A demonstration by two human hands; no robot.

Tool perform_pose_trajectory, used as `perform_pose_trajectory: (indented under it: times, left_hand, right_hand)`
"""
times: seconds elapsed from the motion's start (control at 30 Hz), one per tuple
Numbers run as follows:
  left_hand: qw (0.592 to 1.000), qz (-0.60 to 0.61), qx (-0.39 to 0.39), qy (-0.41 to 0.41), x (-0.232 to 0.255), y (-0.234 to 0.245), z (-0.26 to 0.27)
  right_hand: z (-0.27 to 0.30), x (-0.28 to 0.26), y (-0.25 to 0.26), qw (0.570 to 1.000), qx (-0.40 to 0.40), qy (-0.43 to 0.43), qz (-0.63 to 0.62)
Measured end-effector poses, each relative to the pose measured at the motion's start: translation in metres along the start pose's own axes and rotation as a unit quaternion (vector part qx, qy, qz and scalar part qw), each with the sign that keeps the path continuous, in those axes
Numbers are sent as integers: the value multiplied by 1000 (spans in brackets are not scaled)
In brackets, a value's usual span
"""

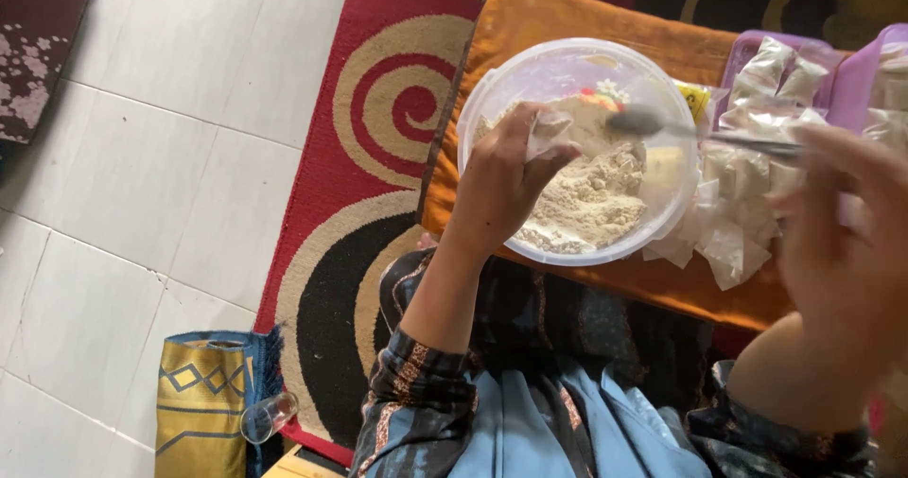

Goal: Filling small plastic bags with white powder using a spoon and sealing them manually.

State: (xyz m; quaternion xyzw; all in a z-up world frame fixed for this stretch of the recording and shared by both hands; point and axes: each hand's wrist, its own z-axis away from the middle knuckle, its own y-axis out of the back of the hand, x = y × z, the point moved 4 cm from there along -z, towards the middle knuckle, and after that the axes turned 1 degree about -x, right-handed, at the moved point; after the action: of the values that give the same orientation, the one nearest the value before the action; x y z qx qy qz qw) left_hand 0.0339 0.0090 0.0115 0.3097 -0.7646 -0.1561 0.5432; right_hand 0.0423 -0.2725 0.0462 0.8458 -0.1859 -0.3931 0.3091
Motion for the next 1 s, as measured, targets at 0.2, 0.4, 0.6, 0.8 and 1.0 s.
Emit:
perform_pose_trajectory:
  times: [0.2,0.4,0.6,0.8,1.0]
  left_hand:
    - [1000,24,5,-4,5,0,-3]
    - [998,55,7,-4,15,9,-3]
    - [998,60,-1,2,14,9,-2]
    - [999,31,7,-30,15,6,-5]
    - [999,-27,-16,-16,15,4,-4]
  right_hand:
    - [-24,-4,-41,985,-21,63,162]
    - [-29,-12,-47,983,-27,34,176]
    - [-28,-6,-46,990,-31,23,133]
    - [-20,19,-36,998,-20,-54,39]
    - [-16,46,-26,985,-5,-155,-78]
